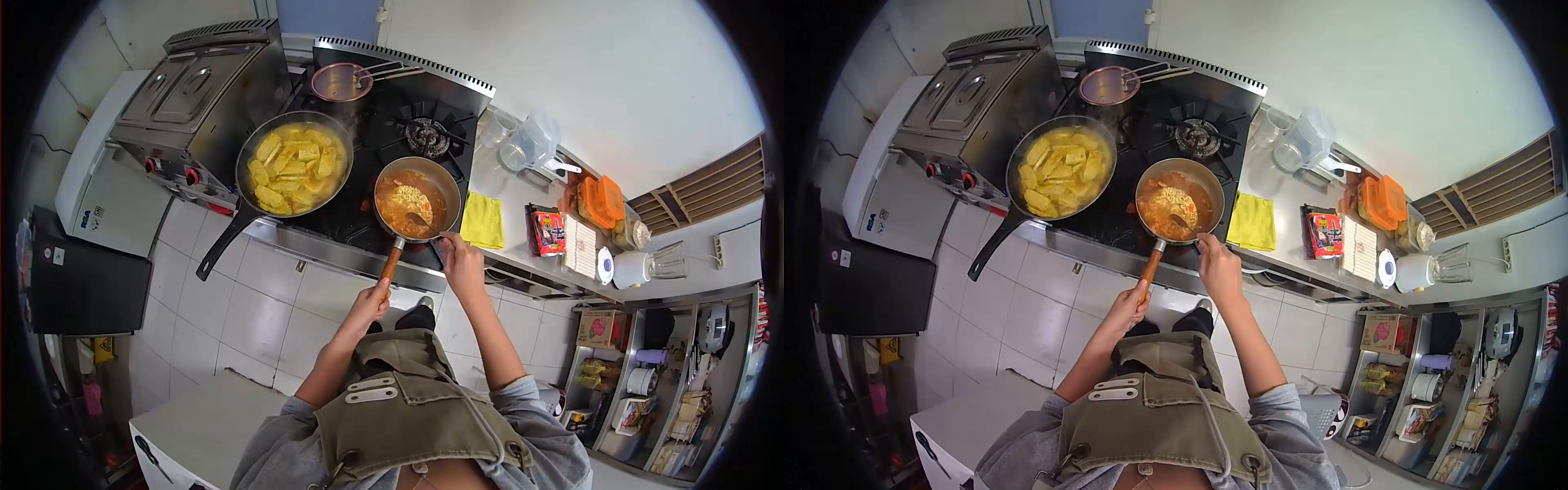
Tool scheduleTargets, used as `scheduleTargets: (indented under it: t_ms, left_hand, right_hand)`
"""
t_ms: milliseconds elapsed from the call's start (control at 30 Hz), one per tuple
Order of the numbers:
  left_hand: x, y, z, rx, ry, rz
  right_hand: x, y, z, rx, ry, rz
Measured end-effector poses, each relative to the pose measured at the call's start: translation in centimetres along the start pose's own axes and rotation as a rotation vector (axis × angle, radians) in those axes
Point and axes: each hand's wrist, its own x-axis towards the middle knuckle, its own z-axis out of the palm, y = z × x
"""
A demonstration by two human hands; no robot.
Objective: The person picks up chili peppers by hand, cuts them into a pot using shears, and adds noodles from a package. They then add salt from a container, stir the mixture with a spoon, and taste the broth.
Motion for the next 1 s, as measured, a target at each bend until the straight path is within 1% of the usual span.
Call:
scheduleTargets:
  t_ms: [167,267,367,467,500,600,633,700,767,833,900,1000]
  left_hand:
    - [0.1,-0.3,0.0,0.000,0.008,-0.023]
    - [0.2,-0.4,-0.1,-0.005,0.010,-0.027]
    - [0.0,0.1,0.2,-0.003,0.007,-0.032]
    - [-0.2,0.4,0.5,0.002,0.012,-0.032]
    - [-0.3,0.4,0.5,0.010,0.012,-0.029]
    - [-0.3,0.5,0.5,0.010,0.000,-0.036]
    - [-0.3,0.4,0.5,0.011,-0.001,-0.040]
    - [-0.2,0.4,0.4,0.019,0.001,-0.046]
    - [-0.4,0.5,0.5,0.011,-0.003,-0.043]
    - [-0.4,0.6,0.5,0.004,-0.006,-0.039]
    - [-0.3,0.3,0.4,0.003,-0.007,-0.024]
    - [-0.3,0.3,0.4,0.002,0.018,-0.046]
  right_hand:
    - [0.8,0.2,1.6,0.052,0.062,-0.061]
    - [1.6,1.7,2.9,0.046,0.058,-0.045]
    - [2.3,2.3,2.8,-0.016,0.071,-0.077]
    - [2.7,2.3,2.1,0.137,0.059,0.048]
    - [2.7,2.7,2.1,0.140,0.060,0.049]
    - [2.2,3.6,1.8,0.378,0.112,0.180]
    - [2.0,3.5,1.4,0.377,0.112,0.185]
    - [1.3,3.3,0.7,0.557,0.192,0.381]
    - [0.6,4.4,0.9,0.570,0.205,0.393]
    - [0.3,5.1,1.0,0.634,0.197,0.496]
    - [0.3,5.8,1.4,0.635,0.202,0.494]
    - [0.4,6.7,1.9,0.714,0.195,0.521]
